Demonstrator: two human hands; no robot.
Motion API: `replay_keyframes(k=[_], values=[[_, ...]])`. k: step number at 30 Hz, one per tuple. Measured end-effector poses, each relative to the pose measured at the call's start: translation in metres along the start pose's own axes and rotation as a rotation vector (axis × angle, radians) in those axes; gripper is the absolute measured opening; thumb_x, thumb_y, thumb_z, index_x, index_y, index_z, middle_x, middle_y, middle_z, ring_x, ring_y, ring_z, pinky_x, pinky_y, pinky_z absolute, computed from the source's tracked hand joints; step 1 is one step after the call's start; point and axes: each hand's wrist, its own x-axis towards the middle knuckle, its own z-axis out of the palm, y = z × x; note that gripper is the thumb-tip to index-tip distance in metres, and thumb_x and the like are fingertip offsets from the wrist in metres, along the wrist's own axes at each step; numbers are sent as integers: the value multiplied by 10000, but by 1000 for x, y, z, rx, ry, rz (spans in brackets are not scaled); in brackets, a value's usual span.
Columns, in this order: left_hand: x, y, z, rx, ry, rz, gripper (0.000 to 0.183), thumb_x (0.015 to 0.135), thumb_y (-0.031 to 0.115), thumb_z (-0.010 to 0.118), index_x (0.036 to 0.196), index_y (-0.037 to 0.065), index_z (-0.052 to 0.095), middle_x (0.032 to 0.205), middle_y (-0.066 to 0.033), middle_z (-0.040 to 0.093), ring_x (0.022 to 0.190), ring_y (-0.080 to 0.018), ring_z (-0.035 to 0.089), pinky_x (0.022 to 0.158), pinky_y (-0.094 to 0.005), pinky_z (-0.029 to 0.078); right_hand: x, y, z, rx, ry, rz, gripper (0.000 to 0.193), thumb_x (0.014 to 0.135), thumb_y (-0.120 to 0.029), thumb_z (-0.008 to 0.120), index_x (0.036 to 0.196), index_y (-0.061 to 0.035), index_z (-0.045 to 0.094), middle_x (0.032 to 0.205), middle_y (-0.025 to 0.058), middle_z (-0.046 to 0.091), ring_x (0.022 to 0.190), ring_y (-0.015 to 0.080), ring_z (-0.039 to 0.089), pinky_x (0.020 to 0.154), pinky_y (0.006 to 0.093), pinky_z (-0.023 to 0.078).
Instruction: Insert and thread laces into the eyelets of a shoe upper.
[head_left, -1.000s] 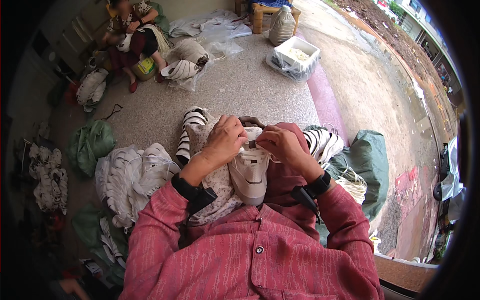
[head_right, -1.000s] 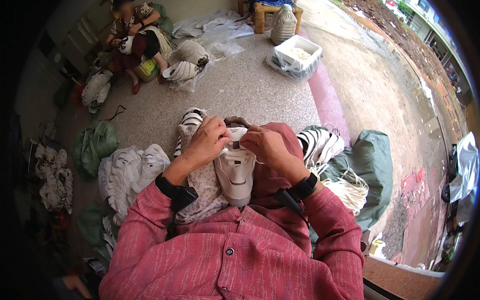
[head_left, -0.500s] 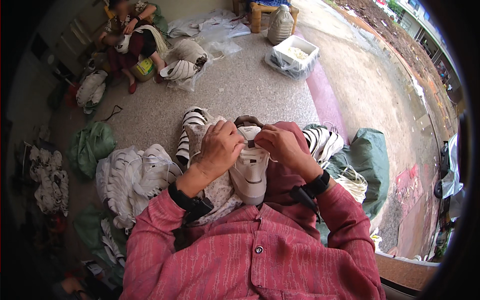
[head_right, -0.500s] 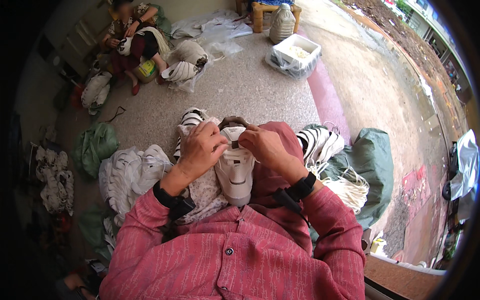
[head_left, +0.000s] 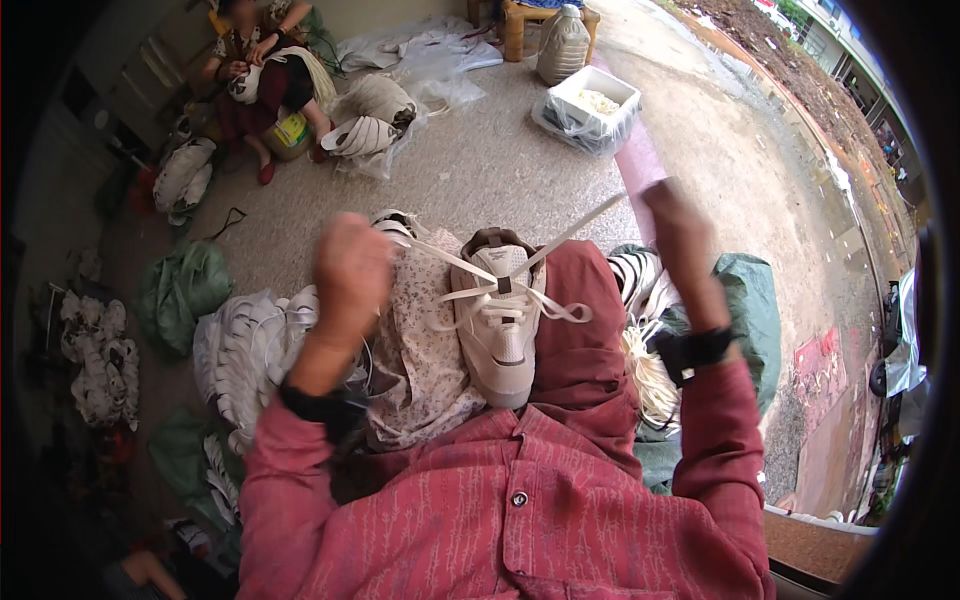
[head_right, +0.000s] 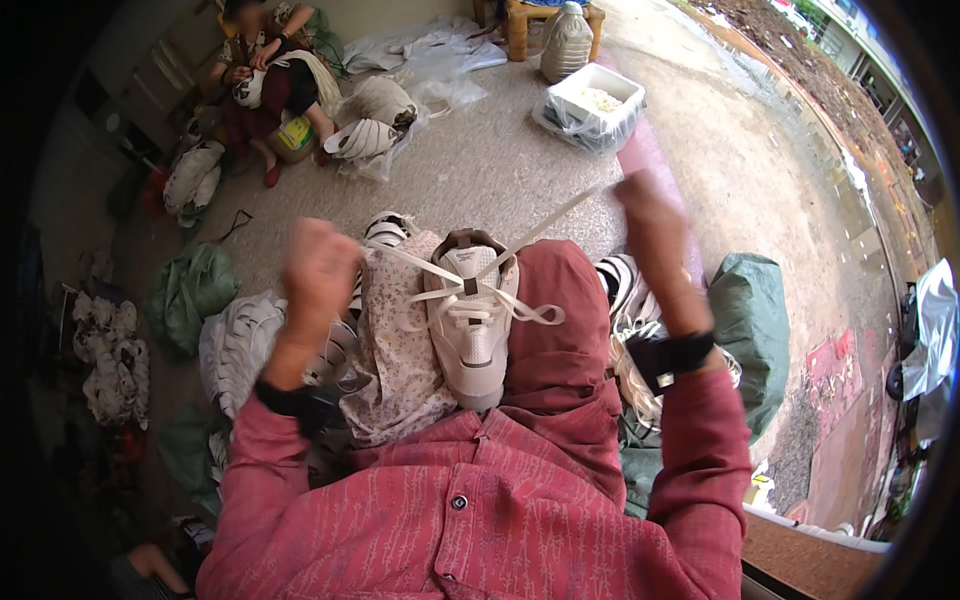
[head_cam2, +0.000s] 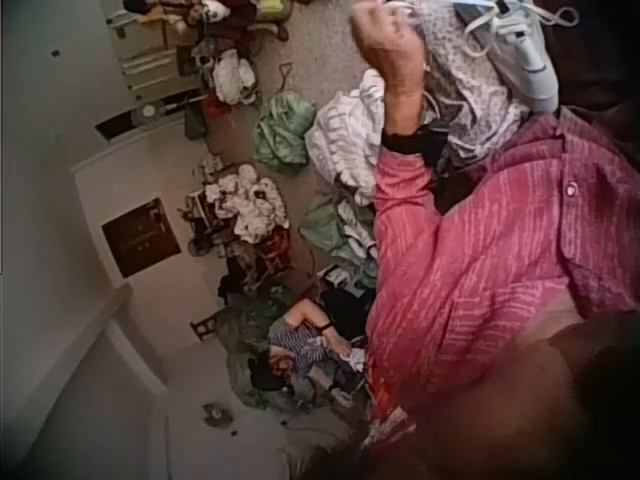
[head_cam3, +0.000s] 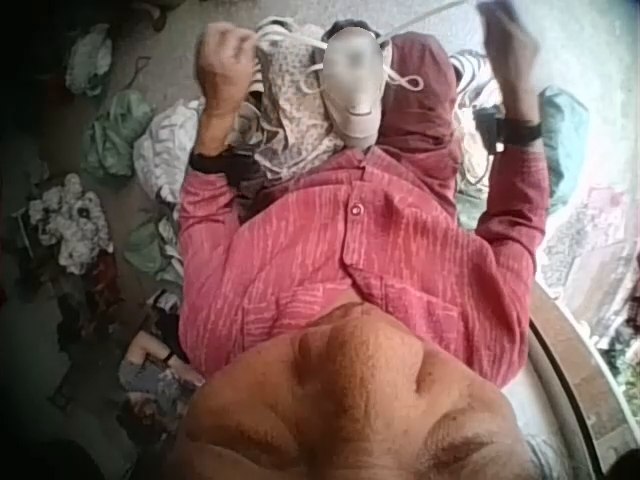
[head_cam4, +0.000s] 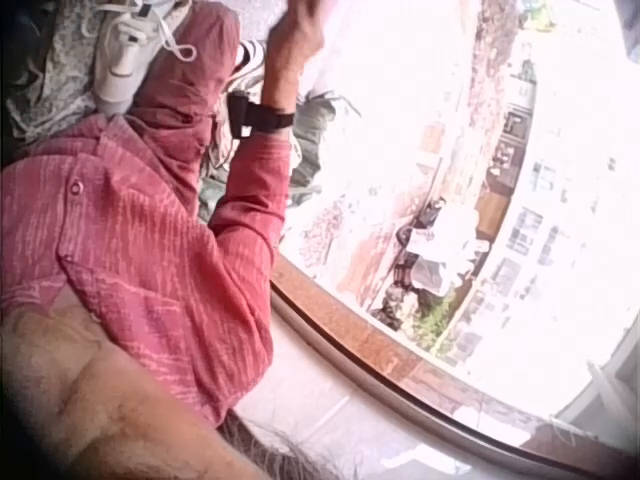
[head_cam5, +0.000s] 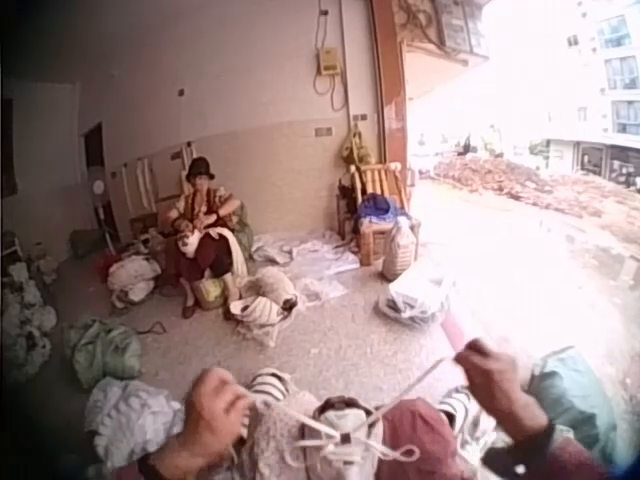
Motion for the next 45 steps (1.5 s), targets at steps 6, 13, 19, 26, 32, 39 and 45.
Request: replay_keyframes(k=[6,13,19,26,32,39,45], values=[[-51,-110,-120,441,397,-197,38,827,46,645,836,29,613,898,-99,530,820,-276,553,718,-366,462,-43,152,-81,-155,579,311,84,895,-80,609,908,-44,684,836,62,635,701,170,597,644,276,480],[-116,-72,-63,-151,5,-707,94,868,104,631,931,34,633,895,-33,586,829,-153,571,731,-293,475,-117,47,0,702,-347,915,337,936,-309,613,792,-15,691,655,31,639,485,72,529,417,234,386],[-84,26,-7,-1519,-685,-1218,488,933,301,620,1290,7,465,869,-76,636,692,-127,628,563,-230,510,-82,-65,-4,1235,-774,913,298,964,-282,575,1051,-5,640,784,46,652,531,80,548,420,221,394],[-53,61,27,-2007,-402,-1207,451,950,306,591,1325,109,435,932,-50,563,703,-137,547,598,-266,430,-55,-95,38,2030,-553,1107,240,973,-196,555,1160,-48,530,899,12,614,652,84,545,530,222,424],[-59,31,40,-2181,-157,-1205,275,956,234,586,1182,86,535,808,-2,522,651,-94,505,558,-231,412,-67,-90,44,2130,-237,1087,151,971,-211,557,1039,-79,586,756,-22,577,604,84,501,518,226,382],[-122,-60,-15,-1992,370,-1049,157,993,169,516,1068,38,559,726,26,417,632,-73,419,553,-213,361,-121,8,3,1994,199,1131,116,945,-187,609,984,-83,575,734,-34,543,576,59,454,493,197,358],[-165,-42,-50,-1179,561,-1335,260,994,256,524,1145,48,564,913,4,570,762,-117,518,774,-284,459,-192,53,-31,1600,500,1352,239,918,-206,652,1122,-89,608,785,-57,573,617,46,480,537,192,378]])
